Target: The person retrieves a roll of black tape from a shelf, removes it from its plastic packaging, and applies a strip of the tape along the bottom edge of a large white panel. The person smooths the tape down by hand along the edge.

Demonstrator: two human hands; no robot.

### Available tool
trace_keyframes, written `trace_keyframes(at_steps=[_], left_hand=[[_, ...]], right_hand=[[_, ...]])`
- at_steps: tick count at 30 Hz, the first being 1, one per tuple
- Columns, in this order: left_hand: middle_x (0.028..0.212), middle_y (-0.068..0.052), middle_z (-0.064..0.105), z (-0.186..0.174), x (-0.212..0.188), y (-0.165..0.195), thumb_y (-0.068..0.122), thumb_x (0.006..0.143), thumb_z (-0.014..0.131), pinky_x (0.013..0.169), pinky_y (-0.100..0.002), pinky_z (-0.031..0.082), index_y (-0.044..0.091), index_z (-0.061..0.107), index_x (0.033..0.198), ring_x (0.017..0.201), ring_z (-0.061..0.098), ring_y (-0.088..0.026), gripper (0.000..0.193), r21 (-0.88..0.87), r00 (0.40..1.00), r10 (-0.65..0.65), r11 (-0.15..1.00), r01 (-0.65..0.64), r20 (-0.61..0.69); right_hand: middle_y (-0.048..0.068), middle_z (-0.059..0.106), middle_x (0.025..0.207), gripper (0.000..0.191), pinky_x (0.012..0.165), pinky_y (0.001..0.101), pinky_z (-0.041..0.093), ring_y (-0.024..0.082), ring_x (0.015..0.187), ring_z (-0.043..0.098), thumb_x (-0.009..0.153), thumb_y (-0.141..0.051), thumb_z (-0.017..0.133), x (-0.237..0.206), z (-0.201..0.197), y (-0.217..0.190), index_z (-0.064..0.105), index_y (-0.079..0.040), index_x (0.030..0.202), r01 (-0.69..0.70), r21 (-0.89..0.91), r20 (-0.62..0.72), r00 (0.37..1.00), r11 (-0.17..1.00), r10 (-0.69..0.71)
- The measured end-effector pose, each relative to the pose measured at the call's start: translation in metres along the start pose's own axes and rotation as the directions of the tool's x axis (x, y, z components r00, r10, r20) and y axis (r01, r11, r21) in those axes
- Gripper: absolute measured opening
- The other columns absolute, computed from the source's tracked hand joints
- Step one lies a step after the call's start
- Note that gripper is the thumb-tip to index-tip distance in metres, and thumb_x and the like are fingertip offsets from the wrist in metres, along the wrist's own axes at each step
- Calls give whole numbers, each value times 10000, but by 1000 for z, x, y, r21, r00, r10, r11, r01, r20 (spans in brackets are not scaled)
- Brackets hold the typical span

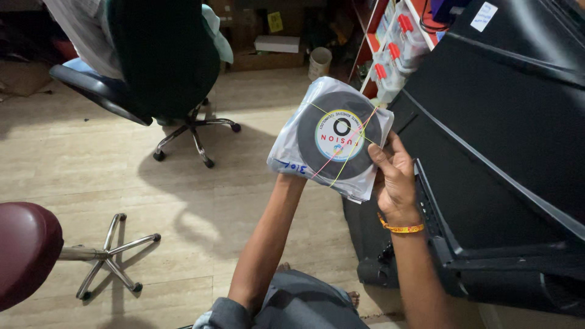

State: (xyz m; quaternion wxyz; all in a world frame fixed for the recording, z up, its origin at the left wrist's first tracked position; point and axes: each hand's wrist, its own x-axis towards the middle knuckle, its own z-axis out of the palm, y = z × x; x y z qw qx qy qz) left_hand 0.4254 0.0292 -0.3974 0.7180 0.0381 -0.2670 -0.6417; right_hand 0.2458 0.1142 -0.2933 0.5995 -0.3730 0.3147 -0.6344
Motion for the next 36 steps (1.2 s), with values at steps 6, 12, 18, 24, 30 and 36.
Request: trace_keyframes(at_steps=[6,12,18,24,30,36], left_hand=[[1298,-146,677,2,-9,1,370,992,576,996,-394,549,-4,585,1360,1158,658,-240,525,-2,1000,-8,1000,8,-24],[1284,-132,689,20,-9,12,456,933,599,994,-420,549,28,605,1331,1160,663,-252,585,-89,995,-84,993,78,-61],[1269,-118,701,45,-40,19,543,874,623,993,-447,550,61,624,1302,1161,668,-265,645,-341,948,-207,933,118,-240],[1139,-100,728,32,-58,27,206,948,792,890,-378,582,-17,667,1241,996,695,-203,389,79,936,-122,984,157,-329],[1114,-72,740,27,-79,22,161,886,798,879,-348,593,3,670,1207,973,714,-171,380,149,931,-168,963,226,-323],[1120,-74,729,24,-80,21,144,903,812,880,-345,580,-7,652,1238,978,698,-170,400,160,940,-146,966,202,-307]], right_hand=[[89,696,1247,603,1064,349,528,174,1165,664,896,-91,766,-7,3,-2,524,-24,1444,-40,21,-15,999,999,40],[97,676,1270,535,1078,360,528,186,1183,654,919,-52,749,-10,7,0,541,-35,1411,6,30,-33,999,1000,-6],[58,628,1275,593,998,366,553,166,1182,630,870,-33,737,-14,-6,20,441,-139,1372,105,-7,-79,991,994,-106],[99,560,1327,526,1014,314,549,162,1168,613,1038,-111,730,-15,-30,28,427,-38,1462,262,-602,-52,930,754,-364],[36,641,1138,342,888,282,567,127,990,654,972,-146,812,9,-20,2,668,-28,1259,283,-829,87,917,482,-390],[40,632,1093,272,832,268,573,126,939,661,930,-100,850,1,8,2,711,-23,1151,322,-882,135,873,344,-469]])
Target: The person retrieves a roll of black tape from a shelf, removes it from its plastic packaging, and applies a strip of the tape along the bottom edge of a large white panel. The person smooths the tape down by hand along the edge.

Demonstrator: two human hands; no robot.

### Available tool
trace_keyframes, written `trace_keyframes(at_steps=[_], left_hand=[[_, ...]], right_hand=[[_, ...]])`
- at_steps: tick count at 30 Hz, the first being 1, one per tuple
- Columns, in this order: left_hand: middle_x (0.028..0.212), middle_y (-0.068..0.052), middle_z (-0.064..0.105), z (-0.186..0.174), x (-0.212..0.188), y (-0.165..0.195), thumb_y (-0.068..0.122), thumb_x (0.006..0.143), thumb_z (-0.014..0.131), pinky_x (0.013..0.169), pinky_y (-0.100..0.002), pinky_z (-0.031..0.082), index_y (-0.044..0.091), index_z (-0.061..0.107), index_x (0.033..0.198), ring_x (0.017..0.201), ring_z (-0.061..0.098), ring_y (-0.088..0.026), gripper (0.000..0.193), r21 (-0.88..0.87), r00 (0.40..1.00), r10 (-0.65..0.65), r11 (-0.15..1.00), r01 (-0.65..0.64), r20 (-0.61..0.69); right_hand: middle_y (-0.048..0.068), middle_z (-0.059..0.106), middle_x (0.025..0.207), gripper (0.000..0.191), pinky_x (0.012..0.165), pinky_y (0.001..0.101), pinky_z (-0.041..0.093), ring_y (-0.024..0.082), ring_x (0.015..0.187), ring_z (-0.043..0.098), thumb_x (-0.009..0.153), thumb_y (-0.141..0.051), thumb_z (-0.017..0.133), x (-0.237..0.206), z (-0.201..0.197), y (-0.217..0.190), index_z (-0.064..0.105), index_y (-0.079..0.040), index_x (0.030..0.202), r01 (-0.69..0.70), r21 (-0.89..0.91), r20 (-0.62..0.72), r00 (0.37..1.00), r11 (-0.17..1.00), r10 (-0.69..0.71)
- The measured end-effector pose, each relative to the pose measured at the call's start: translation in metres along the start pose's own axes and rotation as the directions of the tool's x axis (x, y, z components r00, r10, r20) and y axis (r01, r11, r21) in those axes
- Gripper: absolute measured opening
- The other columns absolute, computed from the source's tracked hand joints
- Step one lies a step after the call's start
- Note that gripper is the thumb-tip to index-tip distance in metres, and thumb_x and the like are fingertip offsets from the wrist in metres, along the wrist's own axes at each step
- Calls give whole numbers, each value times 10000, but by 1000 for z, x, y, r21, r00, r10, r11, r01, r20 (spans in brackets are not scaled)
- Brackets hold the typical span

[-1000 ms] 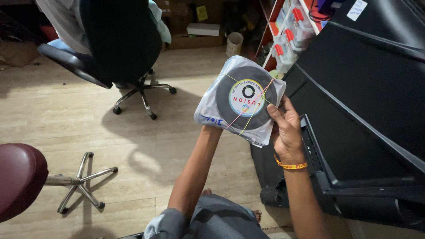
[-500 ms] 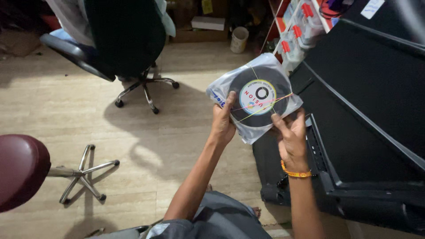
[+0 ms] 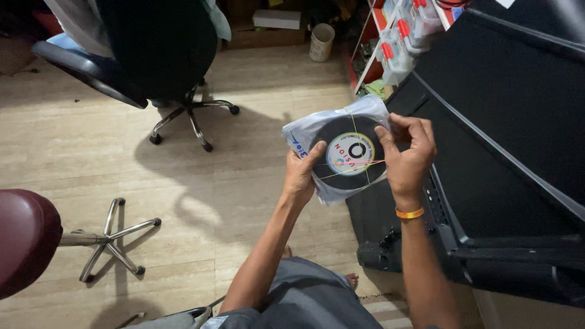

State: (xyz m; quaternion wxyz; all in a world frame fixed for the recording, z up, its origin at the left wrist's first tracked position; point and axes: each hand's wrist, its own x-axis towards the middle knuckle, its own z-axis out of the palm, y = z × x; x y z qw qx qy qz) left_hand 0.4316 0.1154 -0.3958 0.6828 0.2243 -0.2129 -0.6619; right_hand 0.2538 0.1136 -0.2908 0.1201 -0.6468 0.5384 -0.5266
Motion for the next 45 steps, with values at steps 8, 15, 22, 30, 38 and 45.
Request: trace_keyframes(at_steps=[8,15,22,30,38,45], left_hand=[[1137,-105,729,-6,3,7,138,898,809,899,-349,581,-31,649,1242,996,702,-180,415,90,998,50,994,-53,29],[1163,-133,730,-6,4,12,139,909,801,933,-342,579,-78,638,1275,1028,704,-192,456,210,992,107,971,-118,65],[1102,-99,753,-6,5,1,159,894,810,895,-333,586,-46,685,1218,964,714,-172,403,211,996,76,974,-83,38],[1058,-45,700,-22,18,-32,195,906,882,846,-335,567,16,674,1180,931,664,-152,388,-65,1000,2,998,-2,-1],[1080,-22,732,-11,-7,-39,251,872,819,873,-314,569,41,684,1182,959,681,-125,398,-178,982,16,983,-50,-189],[1074,-25,743,-4,-7,-29,252,872,824,859,-301,548,16,705,1162,935,677,-113,393,-40,968,85,994,-97,-235]], right_hand=[[27,635,1061,249,821,265,556,110,918,644,934,-94,856,0,5,0,691,-31,1108,43,21,-40,998,999,-42],[-34,598,841,272,693,203,460,46,750,530,904,-160,879,7,-1,2,633,-55,953,-174,231,92,983,957,156],[-64,593,779,228,599,170,447,10,685,522,845,-146,874,19,-9,1,668,-76,909,-264,164,232,947,950,223],[-65,595,813,184,649,174,388,15,722,483,960,-116,836,17,9,25,663,-59,936,-129,376,2,990,918,138],[-17,619,924,184,828,197,491,46,855,563,1038,-44,772,28,8,49,596,-83,1002,-81,694,-143,958,715,248],[30,667,944,172,876,235,555,102,890,640,996,-76,757,19,5,52,586,-69,1001,-92,849,-97,941,520,324]])
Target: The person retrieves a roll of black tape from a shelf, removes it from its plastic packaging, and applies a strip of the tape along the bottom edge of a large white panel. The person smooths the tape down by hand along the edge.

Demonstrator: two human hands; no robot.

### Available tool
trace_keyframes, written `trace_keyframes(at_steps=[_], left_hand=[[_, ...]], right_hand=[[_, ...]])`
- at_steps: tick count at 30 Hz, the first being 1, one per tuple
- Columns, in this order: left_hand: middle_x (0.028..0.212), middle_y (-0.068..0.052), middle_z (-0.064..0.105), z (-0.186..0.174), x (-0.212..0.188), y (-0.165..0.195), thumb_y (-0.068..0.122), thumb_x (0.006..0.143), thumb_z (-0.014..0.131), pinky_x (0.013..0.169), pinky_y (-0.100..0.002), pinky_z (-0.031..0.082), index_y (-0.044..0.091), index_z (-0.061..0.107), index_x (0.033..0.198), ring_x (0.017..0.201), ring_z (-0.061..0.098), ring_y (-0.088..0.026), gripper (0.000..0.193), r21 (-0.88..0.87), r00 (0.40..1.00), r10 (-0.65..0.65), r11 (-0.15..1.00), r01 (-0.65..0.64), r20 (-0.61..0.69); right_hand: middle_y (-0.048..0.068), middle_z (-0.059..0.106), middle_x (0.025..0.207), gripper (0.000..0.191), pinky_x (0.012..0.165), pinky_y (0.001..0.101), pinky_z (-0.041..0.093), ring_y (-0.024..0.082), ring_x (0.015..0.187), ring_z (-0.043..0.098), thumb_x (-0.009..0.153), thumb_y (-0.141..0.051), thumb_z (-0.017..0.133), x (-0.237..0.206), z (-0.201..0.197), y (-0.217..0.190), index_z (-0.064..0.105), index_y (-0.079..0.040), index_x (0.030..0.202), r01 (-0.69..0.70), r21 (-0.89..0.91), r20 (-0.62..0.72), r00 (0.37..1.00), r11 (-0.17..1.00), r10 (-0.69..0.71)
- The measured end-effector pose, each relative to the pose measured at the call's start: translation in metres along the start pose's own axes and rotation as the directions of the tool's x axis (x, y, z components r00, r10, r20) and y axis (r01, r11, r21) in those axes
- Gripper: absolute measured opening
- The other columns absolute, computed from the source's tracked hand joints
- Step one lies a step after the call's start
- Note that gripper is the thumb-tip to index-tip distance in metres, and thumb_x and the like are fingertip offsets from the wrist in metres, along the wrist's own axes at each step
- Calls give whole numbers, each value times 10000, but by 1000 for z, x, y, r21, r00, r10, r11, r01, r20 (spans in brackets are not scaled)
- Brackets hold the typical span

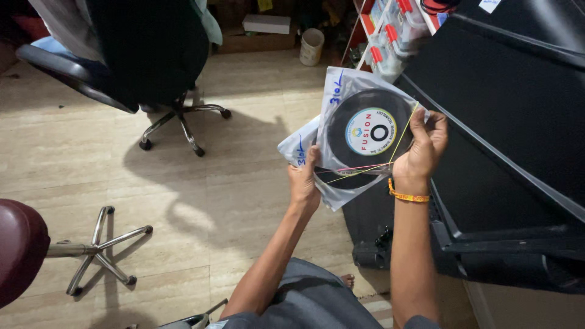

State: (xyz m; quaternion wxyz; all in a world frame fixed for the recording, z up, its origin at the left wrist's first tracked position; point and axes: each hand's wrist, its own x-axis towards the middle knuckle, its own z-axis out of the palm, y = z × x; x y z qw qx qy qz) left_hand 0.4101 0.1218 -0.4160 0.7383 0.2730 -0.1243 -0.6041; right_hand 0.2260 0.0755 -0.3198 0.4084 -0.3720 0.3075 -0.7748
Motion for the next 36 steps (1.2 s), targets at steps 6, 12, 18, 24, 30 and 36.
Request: trace_keyframes(at_steps=[6,12,18,24,30,36], left_hand=[[1032,-35,748,-10,1,9,236,891,826,839,-294,545,-17,727,1132,899,676,-119,363,118,999,33,992,-36,30],[1047,-36,729,-9,0,14,246,908,837,834,-296,534,-8,708,1168,922,658,-128,385,173,987,-64,984,37,149],[1119,-71,734,-4,2,20,355,866,796,843,-370,607,13,648,1239,964,709,-174,527,31,951,-255,967,253,175],[1103,-97,708,-11,-14,10,295,921,778,810,-380,614,-7,624,1257,938,705,-187,477,24,949,-278,960,278,147],[1101,-106,713,-10,-28,-21,252,956,771,795,-348,596,-52,654,1242,919,692,-181,434,107,933,-331,942,318,140],[1187,-121,716,-30,9,-2,334,905,749,915,-407,605,6,615,1290,1042,710,-230,524,-138,947,-314,937,322,72]], right_hand=[[45,557,988,394,855,255,540,135,904,572,999,-186,856,2,10,-39,525,-40,1157,131,-624,101,991,770,-87],[83,726,957,539,720,308,590,166,843,708,770,-240,820,32,40,-91,659,27,1210,224,-877,415,799,425,435],[5,670,910,333,677,231,468,57,757,578,925,-293,817,30,41,-79,727,-27,1104,-13,-646,417,831,763,368],[17,751,958,301,822,274,645,115,879,757,1017,-362,756,75,34,-48,694,-79,1100,188,-393,226,968,900,-104],[69,726,1138,457,923,326,659,171,1054,744,884,-394,789,81,33,-15,645,-73,1176,98,-93,116,989,991,-87],[170,592,1327,684,1092,459,598,272,1250,665,981,-429,748,73,-21,-56,406,11,1378,183,-364,54,983,913,-175]])
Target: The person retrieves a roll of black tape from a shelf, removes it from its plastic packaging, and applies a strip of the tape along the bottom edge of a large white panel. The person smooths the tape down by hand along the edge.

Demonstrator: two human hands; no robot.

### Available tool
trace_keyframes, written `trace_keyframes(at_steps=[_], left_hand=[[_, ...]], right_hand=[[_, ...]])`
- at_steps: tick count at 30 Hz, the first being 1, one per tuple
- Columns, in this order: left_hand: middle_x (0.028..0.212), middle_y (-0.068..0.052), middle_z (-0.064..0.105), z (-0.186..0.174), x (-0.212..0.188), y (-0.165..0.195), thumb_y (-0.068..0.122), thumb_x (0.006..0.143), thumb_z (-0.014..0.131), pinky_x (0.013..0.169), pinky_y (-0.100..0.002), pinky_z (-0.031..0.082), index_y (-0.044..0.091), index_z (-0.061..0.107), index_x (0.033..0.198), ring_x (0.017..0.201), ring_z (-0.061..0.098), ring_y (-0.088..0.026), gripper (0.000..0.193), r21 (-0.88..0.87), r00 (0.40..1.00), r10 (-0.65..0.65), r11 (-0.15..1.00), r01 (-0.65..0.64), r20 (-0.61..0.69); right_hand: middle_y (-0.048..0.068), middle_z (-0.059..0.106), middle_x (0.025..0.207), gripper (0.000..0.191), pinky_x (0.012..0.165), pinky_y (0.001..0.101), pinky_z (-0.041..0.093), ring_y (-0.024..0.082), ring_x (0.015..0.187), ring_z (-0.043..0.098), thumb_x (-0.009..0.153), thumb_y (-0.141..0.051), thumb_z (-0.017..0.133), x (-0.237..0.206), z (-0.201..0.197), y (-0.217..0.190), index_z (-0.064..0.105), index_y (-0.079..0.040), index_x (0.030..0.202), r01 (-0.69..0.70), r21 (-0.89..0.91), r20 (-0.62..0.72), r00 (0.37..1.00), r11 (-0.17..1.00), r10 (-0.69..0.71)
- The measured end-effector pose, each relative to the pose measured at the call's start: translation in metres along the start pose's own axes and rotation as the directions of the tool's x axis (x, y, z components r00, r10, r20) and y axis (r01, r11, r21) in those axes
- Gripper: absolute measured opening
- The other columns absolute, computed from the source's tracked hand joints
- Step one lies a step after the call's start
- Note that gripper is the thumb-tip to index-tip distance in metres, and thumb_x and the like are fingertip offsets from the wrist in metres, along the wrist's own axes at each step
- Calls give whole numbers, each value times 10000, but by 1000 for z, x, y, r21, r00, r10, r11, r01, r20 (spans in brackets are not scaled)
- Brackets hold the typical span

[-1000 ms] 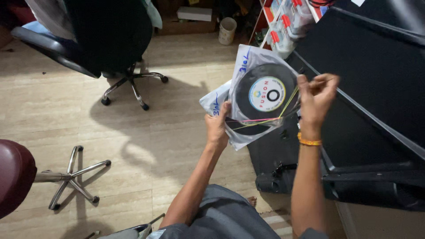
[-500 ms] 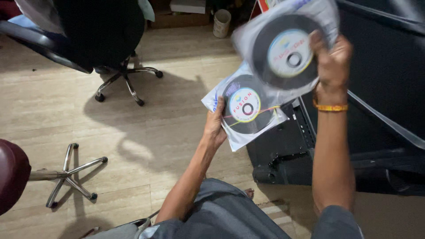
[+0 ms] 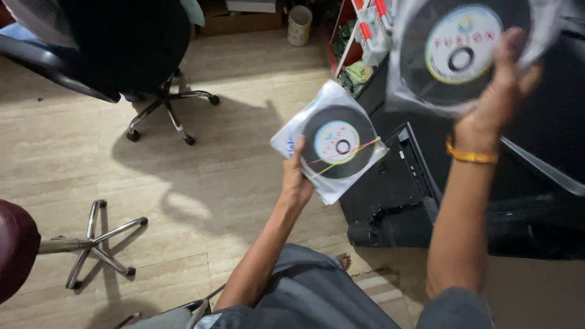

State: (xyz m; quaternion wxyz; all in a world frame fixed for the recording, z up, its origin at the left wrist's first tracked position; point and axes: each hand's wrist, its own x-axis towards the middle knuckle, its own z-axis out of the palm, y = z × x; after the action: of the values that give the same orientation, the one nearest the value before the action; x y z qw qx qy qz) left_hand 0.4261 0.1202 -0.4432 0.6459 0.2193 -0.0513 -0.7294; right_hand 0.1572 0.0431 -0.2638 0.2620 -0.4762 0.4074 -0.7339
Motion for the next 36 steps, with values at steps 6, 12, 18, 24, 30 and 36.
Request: trace_keyframes(at_steps=[6,12,18,24,30,36], left_hand=[[1263,-137,679,10,7,-18,362,924,751,999,-452,575,20,562,1351,1117,686,-254,579,-24,954,-209,975,219,213],[1265,-122,676,44,3,-71,341,954,742,990,-419,563,3,549,1380,1118,678,-232,577,124,898,-315,949,291,306],[1304,-110,650,104,8,-122,345,933,740,1002,-415,563,27,507,1406,1149,664,-221,616,175,927,-181,976,129,328],[1313,-124,649,148,25,-194,342,944,723,1015,-443,554,27,526,1395,1174,653,-254,584,174,889,-158,981,91,430],[1245,-123,684,149,58,-235,350,1027,614,1000,-383,584,-4,537,1328,1130,688,-226,471,-167,908,-187,950,264,376],[950,-77,685,179,54,-235,29,992,665,564,-275,547,-1,530,1375,703,652,-126,407,280,877,-43,954,-107,479]], right_hand=[[176,452,1593,694,1278,407,396,240,1460,489,1128,-266,682,-55,-57,9,242,-26,1608,89,-329,99,993,940,-59],[18,594,1264,608,850,227,465,110,1053,544,1024,-445,613,-73,-77,-29,496,-43,1466,-147,-369,195,953,918,232],[155,715,1084,543,899,371,530,271,1010,666,834,-326,844,-63,-120,-95,683,-26,1257,434,-793,459,887,427,-48],[89,764,979,524,775,303,582,174,895,751,753,-313,894,-38,-166,-100,662,-13,1115,9,-737,220,949,676,227],[70,695,1010,409,805,297,570,134,942,693,758,-121,902,-19,-219,-112,662,-28,1076,200,-700,285,958,685,11],[34,688,1149,461,937,293,566,130,1058,658,845,-42,824,7,-269,-107,634,-3,1264,-22,-333,283,951,943,122]])
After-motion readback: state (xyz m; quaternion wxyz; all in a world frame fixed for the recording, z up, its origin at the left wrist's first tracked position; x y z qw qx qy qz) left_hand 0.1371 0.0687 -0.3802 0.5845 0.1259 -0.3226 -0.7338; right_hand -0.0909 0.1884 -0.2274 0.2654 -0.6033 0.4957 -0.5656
